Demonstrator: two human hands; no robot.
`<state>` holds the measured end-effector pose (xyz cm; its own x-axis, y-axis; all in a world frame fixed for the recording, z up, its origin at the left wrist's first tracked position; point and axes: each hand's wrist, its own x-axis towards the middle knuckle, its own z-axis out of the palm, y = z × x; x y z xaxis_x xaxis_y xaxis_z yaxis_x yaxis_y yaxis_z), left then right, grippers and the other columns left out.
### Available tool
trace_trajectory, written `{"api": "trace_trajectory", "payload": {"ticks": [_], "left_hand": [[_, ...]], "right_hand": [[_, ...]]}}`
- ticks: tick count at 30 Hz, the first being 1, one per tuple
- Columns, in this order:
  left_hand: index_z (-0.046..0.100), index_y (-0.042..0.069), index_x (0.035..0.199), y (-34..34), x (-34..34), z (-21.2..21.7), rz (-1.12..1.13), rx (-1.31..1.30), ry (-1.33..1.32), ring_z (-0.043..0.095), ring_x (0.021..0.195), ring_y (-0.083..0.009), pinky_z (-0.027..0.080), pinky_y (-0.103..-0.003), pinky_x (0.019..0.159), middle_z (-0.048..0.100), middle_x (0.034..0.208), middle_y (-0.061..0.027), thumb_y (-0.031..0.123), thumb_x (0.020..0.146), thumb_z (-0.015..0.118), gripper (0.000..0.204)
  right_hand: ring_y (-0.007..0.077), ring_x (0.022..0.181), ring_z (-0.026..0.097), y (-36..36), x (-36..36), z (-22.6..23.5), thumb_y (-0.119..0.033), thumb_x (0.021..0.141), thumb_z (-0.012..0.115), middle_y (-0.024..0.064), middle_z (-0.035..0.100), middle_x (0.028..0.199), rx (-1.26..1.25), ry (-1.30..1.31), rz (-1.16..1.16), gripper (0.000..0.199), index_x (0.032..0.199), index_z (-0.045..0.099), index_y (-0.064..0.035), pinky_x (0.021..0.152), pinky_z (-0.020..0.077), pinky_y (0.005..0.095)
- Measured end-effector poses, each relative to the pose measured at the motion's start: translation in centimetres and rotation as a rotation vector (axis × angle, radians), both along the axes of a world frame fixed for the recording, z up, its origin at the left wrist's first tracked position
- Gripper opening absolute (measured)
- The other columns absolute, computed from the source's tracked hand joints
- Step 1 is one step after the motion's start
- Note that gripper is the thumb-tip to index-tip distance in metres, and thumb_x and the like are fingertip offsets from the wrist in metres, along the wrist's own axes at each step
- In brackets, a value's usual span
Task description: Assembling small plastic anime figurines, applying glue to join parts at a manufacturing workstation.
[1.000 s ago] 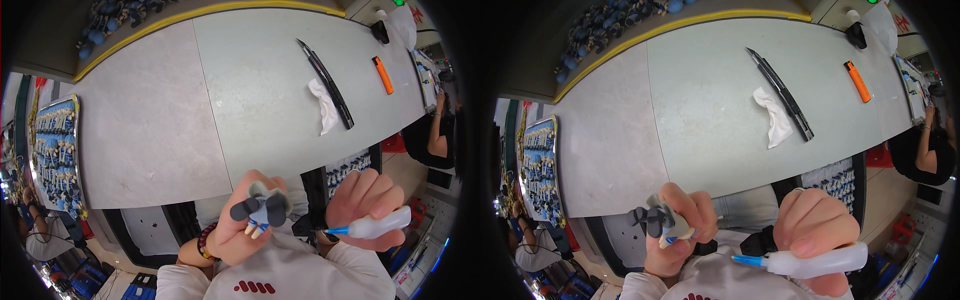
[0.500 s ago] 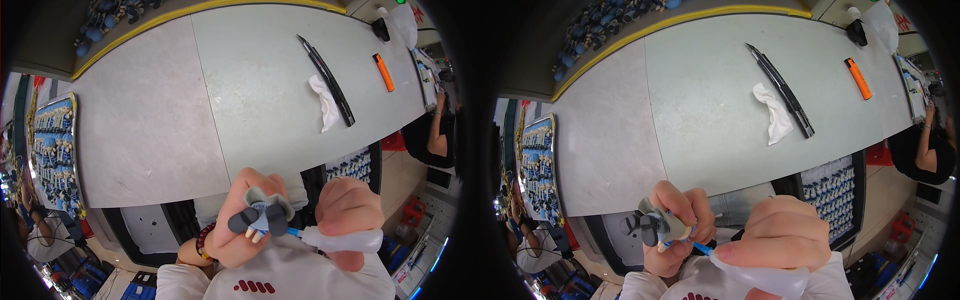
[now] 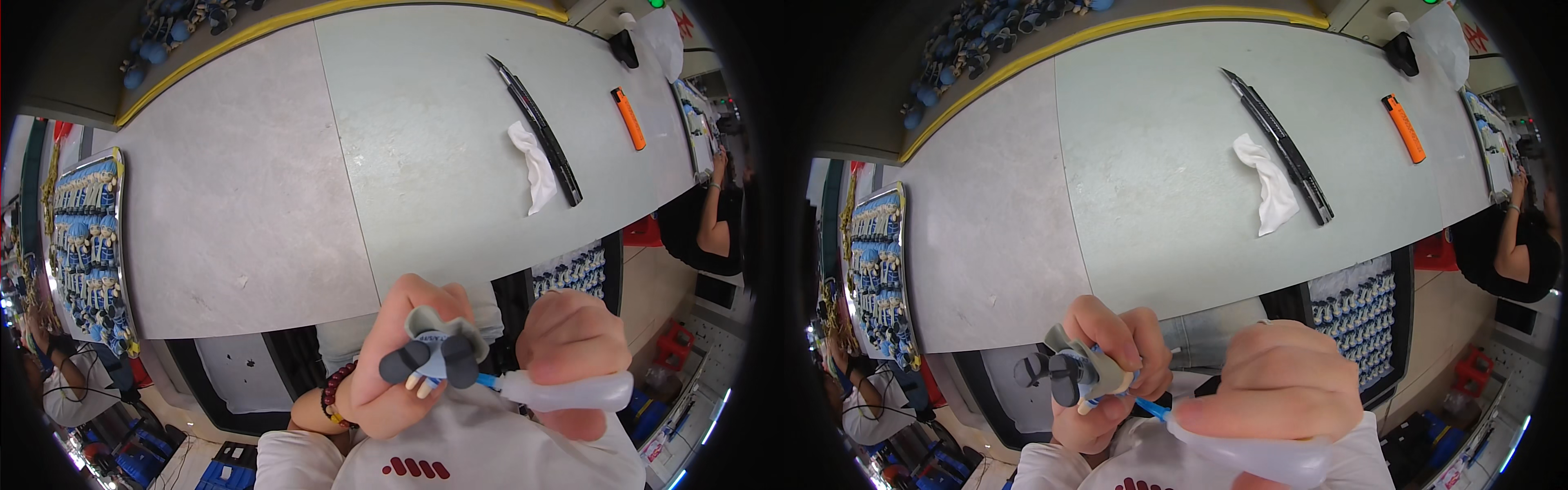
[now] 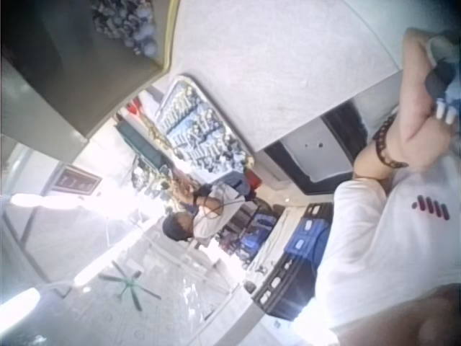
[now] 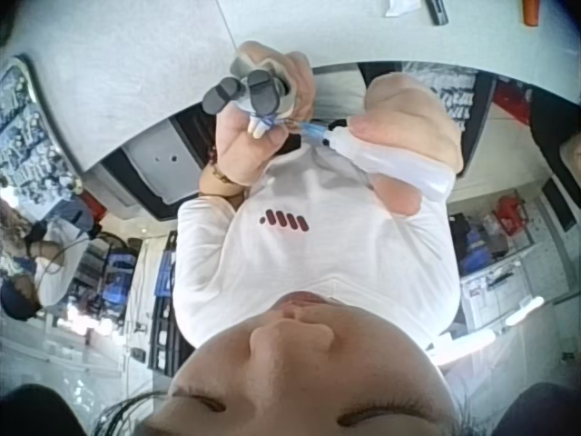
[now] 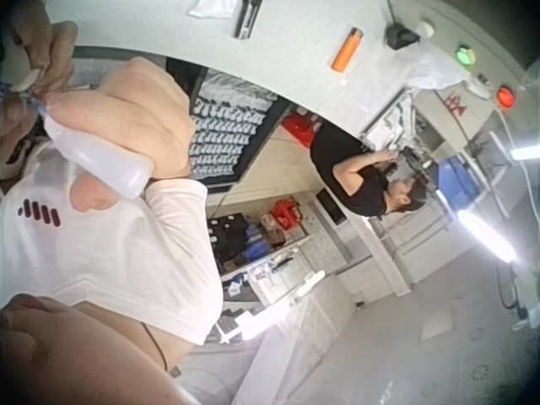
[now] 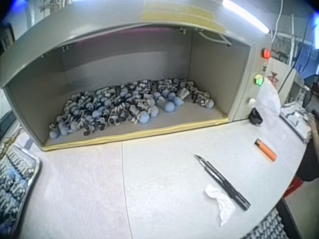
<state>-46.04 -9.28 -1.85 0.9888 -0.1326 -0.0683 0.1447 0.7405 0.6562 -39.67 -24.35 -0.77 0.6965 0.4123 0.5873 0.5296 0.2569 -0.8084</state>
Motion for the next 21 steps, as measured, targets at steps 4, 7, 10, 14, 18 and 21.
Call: {"api": "trace_trajectory", "payload": {"ticks": [4, 7, 10, 14, 18, 21], "left_hand": [[0.034, 0.002, 0.097, 0.0, 0.0, -0.7, 0.007, -0.024, -0.016, 0.039, 0.073, -0.0145, 0.033, -0.026, 0.066, 0.049, 0.085, -0.0102, 0.0, 0.069, 0.039, 0.029], [0.034, 0.001, 0.104, -0.1, 0.2, -0.8, 0.002, -0.097, -0.128, 0.038, 0.071, -0.0137, 0.034, -0.026, 0.064, 0.046, 0.087, -0.0106, 0.0, 0.068, 0.044, 0.037], [0.04, 0.006, 0.097, -0.8, 0.4, 0.6, 0.072, -0.127, 0.07, 0.037, 0.051, -0.0103, 0.027, -0.023, 0.045, 0.044, 0.07, -0.0092, 0.008, 0.067, 0.066, 0.04], [0.045, 0.001, 0.095, -0.6, 0.2, 0.0, 0.122, 0.18, -0.033, 0.048, 0.054, -0.0113, 0.037, -0.023, 0.05, 0.05, 0.069, -0.0102, 0.002, 0.064, 0.066, 0.037], [0.05, -0.001, 0.088, -0.3, 0.3, -0.3, 0.086, 0.254, -0.138, 0.05, 0.056, -0.0132, 0.039, -0.026, 0.051, 0.052, 0.068, -0.0103, 0.001, 0.065, 0.066, 0.028], [0.052, -0.001, 0.084, -0.2, 0.6, -0.5, 0.1, 0.299, -0.254, 0.051, 0.058, -0.0158, 0.04, -0.027, 0.05, 0.054, 0.074, -0.0112, -0.001, 0.066, 0.064, 0.022]], "right_hand": [[0.0124, 0.055, 0.037, 0.2, -0.6, 0.3, -0.049, 0.083, 0.05, 0.0022, 0.042, 0.062, 0.197, 0.143, -0.043, 0.045, 0.075, 0.052, -0.0039, 0.046, 0.0274, 0.025], [0.0137, 0.054, 0.039, 0.2, -0.6, 0.9, -0.047, 0.085, 0.047, 0.0043, 0.044, 0.062, 0.434, 0.204, -0.203, 0.046, 0.072, 0.053, -0.0032, 0.045, 0.0296, 0.0245], [0.0137, 0.054, 0.036, -0.6, -0.1, 0.9, -0.048, 0.085, 0.046, 0.0046, 0.041, 0.064, 0.503, 0.283, -0.123, 0.045, 0.075, 0.05, -0.0048, 0.046, 0.0274, 0.0253], [0.0137, 0.055, 0.037, -0.8, 0.1, 0.6, -0.047, 0.086, 0.046, 0.0055, 0.042, 0.065, 0.528, 0.315, -0.079, 0.043, 0.078, 0.051, -0.0049, 0.046, 0.0272, 0.0252], [0.0135, 0.056, 0.039, -0.9, 0.2, 0.5, -0.047, 0.086, 0.044, 0.0061, 0.043, 0.067, 0.522, 0.318, -0.051, 0.043, 0.08, 0.051, -0.0048, 0.047, 0.0275, 0.0246], [0.0133, 0.056, 0.04, -1.0, 0.2, 0.4, -0.048, 0.086, 0.044, 0.0058, 0.043, 0.067, 0.516, 0.312, -0.044, 0.043, 0.081, 0.051, -0.005, 0.047, 0.028, 0.0245]]}}
